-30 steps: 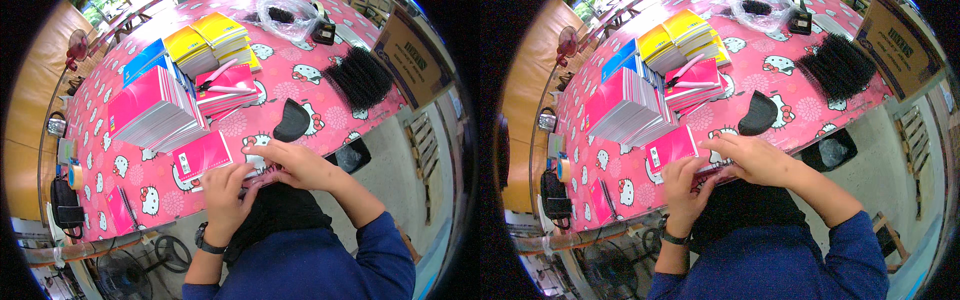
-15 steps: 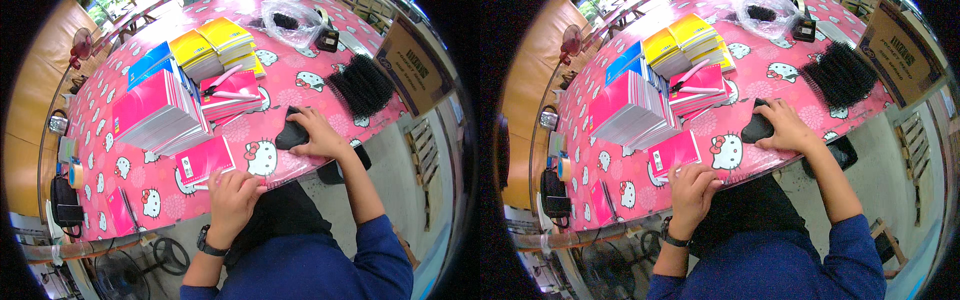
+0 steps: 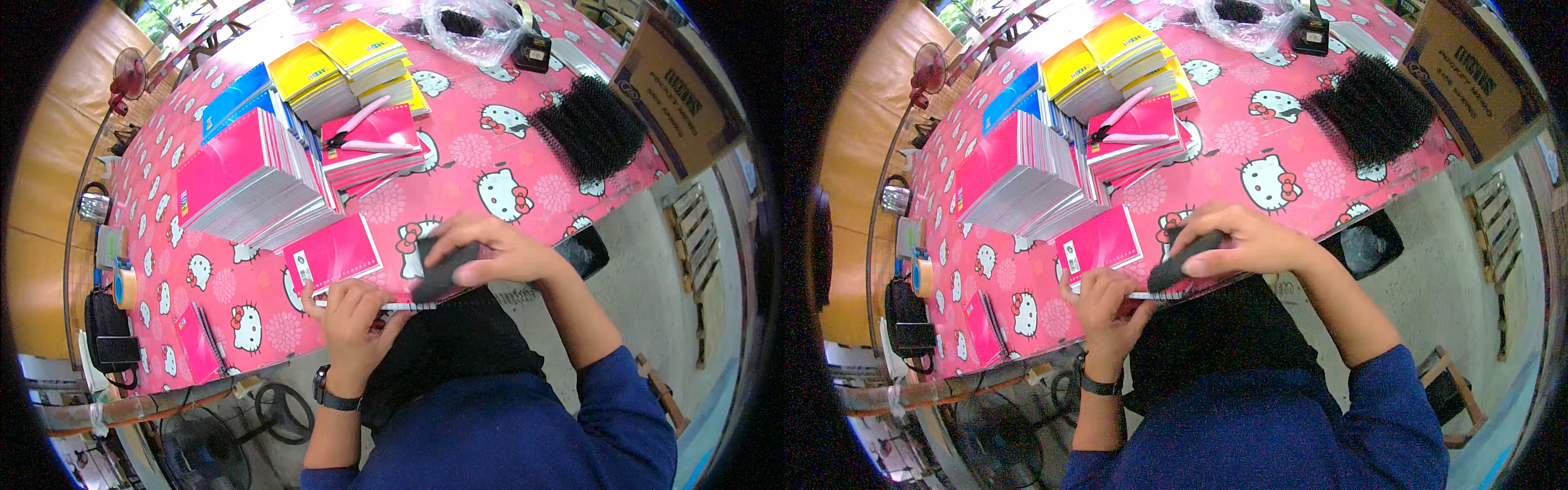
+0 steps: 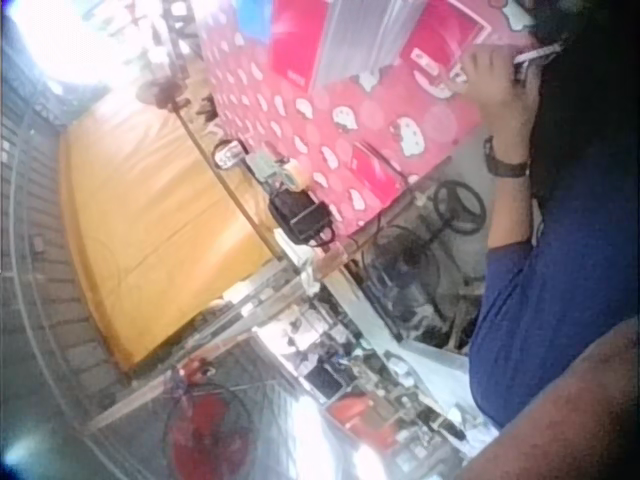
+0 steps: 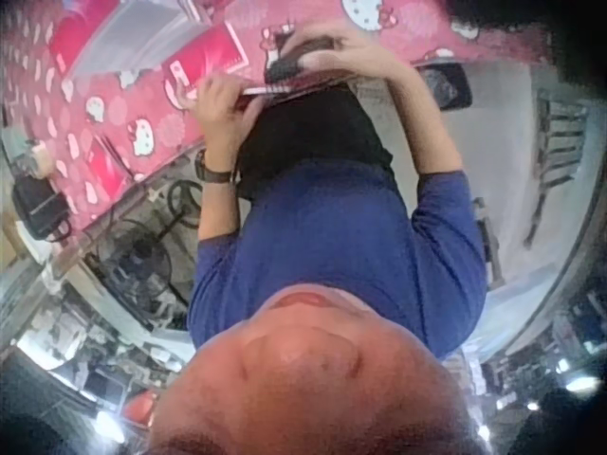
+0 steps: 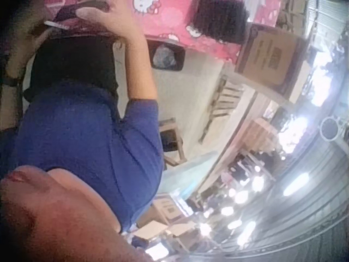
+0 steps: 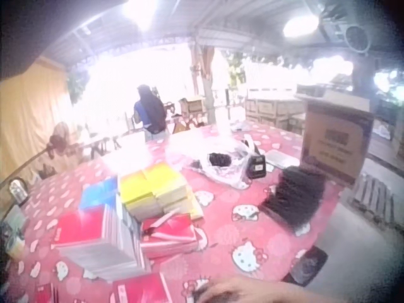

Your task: The person inserts spiral coils into the pre-punched holes of small notebooks and uses a tool to crimp the ends of the wire. They repeatedly pick up notebooks and coils from stacks on a table and place the finished items aside.

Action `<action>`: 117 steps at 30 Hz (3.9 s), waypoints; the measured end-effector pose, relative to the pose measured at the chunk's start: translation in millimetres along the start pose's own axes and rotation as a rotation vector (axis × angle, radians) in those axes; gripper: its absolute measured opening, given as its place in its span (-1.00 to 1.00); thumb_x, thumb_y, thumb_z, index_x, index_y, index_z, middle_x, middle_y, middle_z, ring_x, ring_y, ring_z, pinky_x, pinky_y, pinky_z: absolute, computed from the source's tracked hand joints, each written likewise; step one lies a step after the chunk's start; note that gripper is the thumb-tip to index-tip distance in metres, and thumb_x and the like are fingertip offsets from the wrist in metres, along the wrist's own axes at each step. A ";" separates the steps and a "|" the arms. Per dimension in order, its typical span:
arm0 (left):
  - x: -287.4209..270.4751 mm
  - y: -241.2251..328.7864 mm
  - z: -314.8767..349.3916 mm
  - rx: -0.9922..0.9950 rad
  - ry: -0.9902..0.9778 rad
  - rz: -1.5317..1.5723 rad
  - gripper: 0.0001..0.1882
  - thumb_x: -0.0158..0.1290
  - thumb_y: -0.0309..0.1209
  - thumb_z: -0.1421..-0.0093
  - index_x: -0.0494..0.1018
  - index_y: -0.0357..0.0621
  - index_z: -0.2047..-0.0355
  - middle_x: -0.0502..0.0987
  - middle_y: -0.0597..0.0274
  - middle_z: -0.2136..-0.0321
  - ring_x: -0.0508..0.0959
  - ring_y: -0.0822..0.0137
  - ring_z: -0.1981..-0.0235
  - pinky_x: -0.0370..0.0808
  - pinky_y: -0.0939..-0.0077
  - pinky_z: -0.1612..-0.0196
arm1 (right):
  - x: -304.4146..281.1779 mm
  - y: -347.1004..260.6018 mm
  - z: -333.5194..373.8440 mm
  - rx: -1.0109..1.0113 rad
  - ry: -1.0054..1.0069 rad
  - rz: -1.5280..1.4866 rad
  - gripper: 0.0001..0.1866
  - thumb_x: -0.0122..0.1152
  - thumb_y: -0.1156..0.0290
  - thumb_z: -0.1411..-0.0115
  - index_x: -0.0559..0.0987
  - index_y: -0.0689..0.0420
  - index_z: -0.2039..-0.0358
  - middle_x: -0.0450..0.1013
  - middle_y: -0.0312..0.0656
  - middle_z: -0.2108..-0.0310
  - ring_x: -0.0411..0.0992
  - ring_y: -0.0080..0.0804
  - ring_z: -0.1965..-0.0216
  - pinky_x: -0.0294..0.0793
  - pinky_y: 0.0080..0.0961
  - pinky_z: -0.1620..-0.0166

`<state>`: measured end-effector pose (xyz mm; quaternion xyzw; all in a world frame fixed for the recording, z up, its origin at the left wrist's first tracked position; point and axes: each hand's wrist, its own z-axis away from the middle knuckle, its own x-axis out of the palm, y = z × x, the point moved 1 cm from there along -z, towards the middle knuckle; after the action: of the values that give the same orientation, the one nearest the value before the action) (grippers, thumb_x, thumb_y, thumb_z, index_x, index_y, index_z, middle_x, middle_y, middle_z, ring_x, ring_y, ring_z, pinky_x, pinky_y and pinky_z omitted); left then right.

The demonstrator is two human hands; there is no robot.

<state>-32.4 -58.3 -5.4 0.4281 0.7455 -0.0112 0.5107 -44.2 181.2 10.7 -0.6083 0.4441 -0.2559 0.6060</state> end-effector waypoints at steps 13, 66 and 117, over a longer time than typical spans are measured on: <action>4.2 -9.1 6.5 -0.048 0.270 0.072 -0.10 0.42 -0.19 0.34 0.24 -0.11 -0.02 0.40 0.19 0.20 0.40 0.19 0.08 0.04 0.05 -0.17 | 0.6 -10.1 -17.3 0.103 -0.040 0.305 -0.50 0.25 -0.01 0.02 0.58 0.14 0.21 0.44 -0.06 0.22 0.35 -0.15 0.06 0.27 -0.28 -0.01; 3.3 5.5 3.0 -0.337 0.238 1.084 -0.76 0.16 -0.60 -0.04 0.37 -0.27 0.29 0.39 0.22 0.32 0.45 0.43 0.27 0.41 0.56 0.15 | 63.7 -50.5 -25.5 -0.230 0.329 0.398 -0.70 0.25 0.55 0.04 0.50 0.18 0.22 0.37 -0.11 0.45 0.36 -0.15 0.40 0.38 -0.36 0.33; -152.3 -83.4 181.8 -0.479 0.786 0.721 -0.73 0.12 -0.73 0.01 0.35 -0.26 0.31 0.45 0.12 0.28 0.47 0.45 0.30 0.43 0.59 0.21 | 283.1 -90.3 -201.4 -0.307 -0.679 0.138 -0.75 0.39 0.36 0.07 0.48 0.18 0.47 0.36 -0.24 0.52 0.36 -0.36 0.47 0.33 -0.48 0.39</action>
<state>67.2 -289.2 -10.0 0.4994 0.6681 0.4918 0.2499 -60.2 -174.0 60.6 -0.7109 0.2911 0.0710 0.6363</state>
